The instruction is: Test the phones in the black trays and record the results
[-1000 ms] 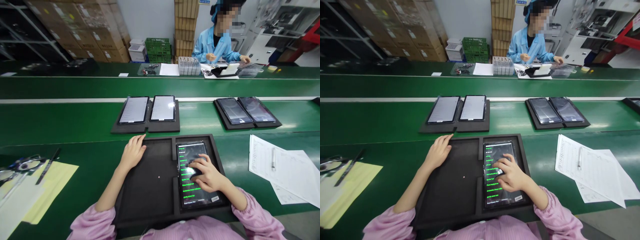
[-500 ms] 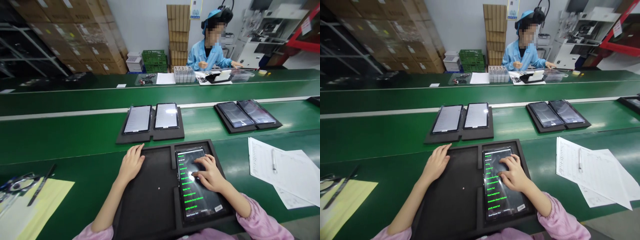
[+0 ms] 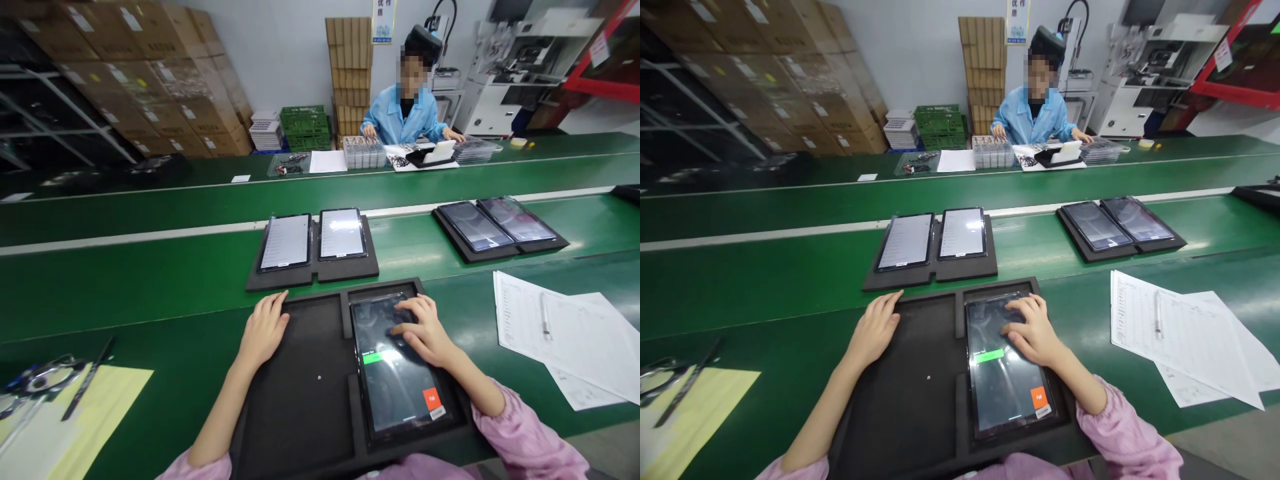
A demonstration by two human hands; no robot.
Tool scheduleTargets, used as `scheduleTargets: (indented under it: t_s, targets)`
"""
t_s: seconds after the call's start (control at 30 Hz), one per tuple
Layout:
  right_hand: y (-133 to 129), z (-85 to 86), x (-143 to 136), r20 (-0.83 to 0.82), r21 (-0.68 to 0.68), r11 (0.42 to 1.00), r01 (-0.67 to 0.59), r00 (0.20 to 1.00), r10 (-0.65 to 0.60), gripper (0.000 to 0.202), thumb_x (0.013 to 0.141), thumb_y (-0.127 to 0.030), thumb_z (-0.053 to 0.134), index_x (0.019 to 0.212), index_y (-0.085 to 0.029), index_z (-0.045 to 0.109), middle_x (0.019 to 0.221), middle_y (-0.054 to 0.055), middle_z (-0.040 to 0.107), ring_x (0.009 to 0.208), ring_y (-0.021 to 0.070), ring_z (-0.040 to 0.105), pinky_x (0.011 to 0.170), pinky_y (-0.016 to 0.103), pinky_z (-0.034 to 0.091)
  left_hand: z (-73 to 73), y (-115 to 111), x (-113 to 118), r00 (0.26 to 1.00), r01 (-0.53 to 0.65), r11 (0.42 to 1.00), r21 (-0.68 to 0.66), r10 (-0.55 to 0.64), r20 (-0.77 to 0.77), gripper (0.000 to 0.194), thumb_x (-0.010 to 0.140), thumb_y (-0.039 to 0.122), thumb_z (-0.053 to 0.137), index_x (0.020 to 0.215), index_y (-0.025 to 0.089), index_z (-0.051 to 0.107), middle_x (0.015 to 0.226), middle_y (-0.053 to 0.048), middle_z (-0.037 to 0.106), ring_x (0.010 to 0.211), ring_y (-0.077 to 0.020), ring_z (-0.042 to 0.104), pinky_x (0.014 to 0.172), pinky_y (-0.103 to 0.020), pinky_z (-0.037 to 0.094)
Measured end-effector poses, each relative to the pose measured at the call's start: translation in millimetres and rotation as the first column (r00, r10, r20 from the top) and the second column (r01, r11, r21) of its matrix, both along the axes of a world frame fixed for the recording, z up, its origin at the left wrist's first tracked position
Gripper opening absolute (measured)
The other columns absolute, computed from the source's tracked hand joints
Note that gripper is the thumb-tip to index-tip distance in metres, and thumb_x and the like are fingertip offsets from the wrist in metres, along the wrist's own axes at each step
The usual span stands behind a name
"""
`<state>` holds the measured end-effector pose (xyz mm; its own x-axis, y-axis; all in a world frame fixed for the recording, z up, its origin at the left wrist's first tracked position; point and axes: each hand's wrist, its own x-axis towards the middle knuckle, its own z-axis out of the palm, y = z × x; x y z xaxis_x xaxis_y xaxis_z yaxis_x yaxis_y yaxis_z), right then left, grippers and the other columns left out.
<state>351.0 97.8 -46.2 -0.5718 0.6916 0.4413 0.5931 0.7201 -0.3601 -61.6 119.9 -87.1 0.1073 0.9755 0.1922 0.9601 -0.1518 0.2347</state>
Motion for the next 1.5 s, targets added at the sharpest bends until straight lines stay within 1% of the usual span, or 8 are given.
scheduleTargets:
  t_s: [0.23, 0.43, 0.6, 0.77, 0.9, 1.17, 1.3, 1.5]
  targets:
    - [34, -15.0, 1, 0.218, 0.075, 0.953, 0.295, 0.928, -0.304, 0.032, 0.1, -0.035, 0.048, 0.122, -0.029, 0.071, 0.134, 0.013, 0.049, 0.123, 0.0318, 0.039, 0.109, 0.057, 0.023, -4.6, 1, -4, 1.0, 0.021, 0.999, 0.049, -0.021, -0.005, 0.058, 0.1, 0.045, 0.022, 0.144, 0.017, 0.047, 0.135, -0.014, 0.056, 0.128, -0.0278, 0.048, 0.098, -0.043, 0.049]
    - [37, -20.1, 4, 0.054, -0.014, 0.994, 0.108, 0.993, -0.107, 0.046, 0.102, -0.03, 0.037, 0.075, -0.021, 0.073, 0.117, 0.009, 0.059, 0.109, 0.0247, 0.05, 0.11, 0.05, 0.024, -9.3, 2, -10, 1.0, 0.026, 0.998, 0.062, -0.026, 0.008, 0.055, 0.1, 0.044, 0.024, 0.144, 0.021, 0.048, 0.133, -0.012, 0.057, 0.127, -0.027, 0.049, 0.099, -0.042, 0.049]
    - [41, -21.7, 3, 0.03, -0.071, 0.975, 0.21, 0.978, -0.208, 0.043, 0.103, -0.032, 0.034, 0.106, -0.023, 0.076, 0.12, 0.012, 0.055, 0.114, 0.0278, 0.047, 0.103, 0.05, 0.031, -8.4, 2, -11, 1.0, 0.015, 0.999, 0.047, -0.015, 0.01, 0.057, 0.1, 0.045, 0.022, 0.144, 0.02, 0.047, 0.131, -0.013, 0.058, 0.125, -0.028, 0.048, 0.1, -0.045, 0.048]
    - [44, -27.9, 7, -0.13, -0.179, 0.967, 0.182, 0.97, -0.207, 0.056, 0.104, -0.03, 0.03, 0.069, -0.022, 0.074, 0.112, 0.008, 0.058, 0.106, 0.0241, 0.052, 0.1, 0.045, 0.034, -7.6, 3, -13, 0.999, 0.038, 0.998, 0.044, -0.038, -0.003, 0.057, 0.099, 0.045, 0.021, 0.144, 0.02, 0.046, 0.13, -0.013, 0.058, 0.123, -0.0282, 0.049, 0.104, -0.047, 0.044]
    - [46, -33.2, 12, -0.246, -0.167, 0.935, 0.312, 0.905, -0.346, 0.051, 0.103, -0.028, 0.031, 0.083, -0.022, 0.077, 0.106, 0.009, 0.058, 0.1, 0.0234, 0.053, 0.089, 0.039, 0.042, -4.8, 3, -13, 0.999, 0.034, 0.999, 0.037, -0.033, -0.022, 0.058, 0.099, 0.046, 0.02, 0.142, 0.018, 0.047, 0.13, -0.014, 0.058, 0.122, -0.0289, 0.049, 0.103, -0.047, 0.045]
    - [44, -28.0, 6, -0.051, -0.081, 0.98, 0.181, 0.981, -0.185, 0.037, 0.097, -0.022, 0.045, 0.085, -0.021, 0.079, 0.115, 0.012, 0.056, 0.107, 0.0266, 0.049, 0.087, 0.04, 0.04, -0.6, 4, -11, 0.998, 0.036, 0.999, 0.025, -0.034, -0.058, 0.061, 0.099, 0.047, 0.018, 0.141, 0.015, 0.049, 0.128, -0.016, 0.058, 0.12, -0.0301, 0.049, 0.101, -0.047, 0.046]
    - [49, -17.8, 4, 0.019, -0.202, 0.936, 0.287, 0.957, -0.289, 0.039, 0.1, -0.018, 0.038, 0.094, -0.018, 0.077, 0.103, 0.012, 0.056, 0.098, 0.0237, 0.053, 0.086, 0.036, 0.045, 2.2, 4, -9, 0.997, 0.033, 0.999, 0.023, -0.032, -0.067, 0.062, 0.099, 0.048, 0.018, 0.139, 0.013, 0.05, 0.126, -0.017, 0.059, 0.118, -0.031, 0.05, 0.1, -0.047, 0.046]
    - [59, 9.1, -13, 0.412, -0.28, 0.845, 0.456, 0.852, -0.324, 0.033, 0.1, -0.018, 0.044, 0.093, -0.005, 0.073, 0.094, 0.02, 0.06, 0.099, 0.0328, 0.054, 0.092, 0.043, 0.044, 4.0, 4, -8, 0.998, 0.023, 0.999, 0.027, -0.022, -0.059, 0.063, 0.097, 0.047, 0.018, 0.139, 0.013, 0.05, 0.126, -0.018, 0.059, 0.119, -0.0321, 0.05, 0.099, -0.049, 0.047]
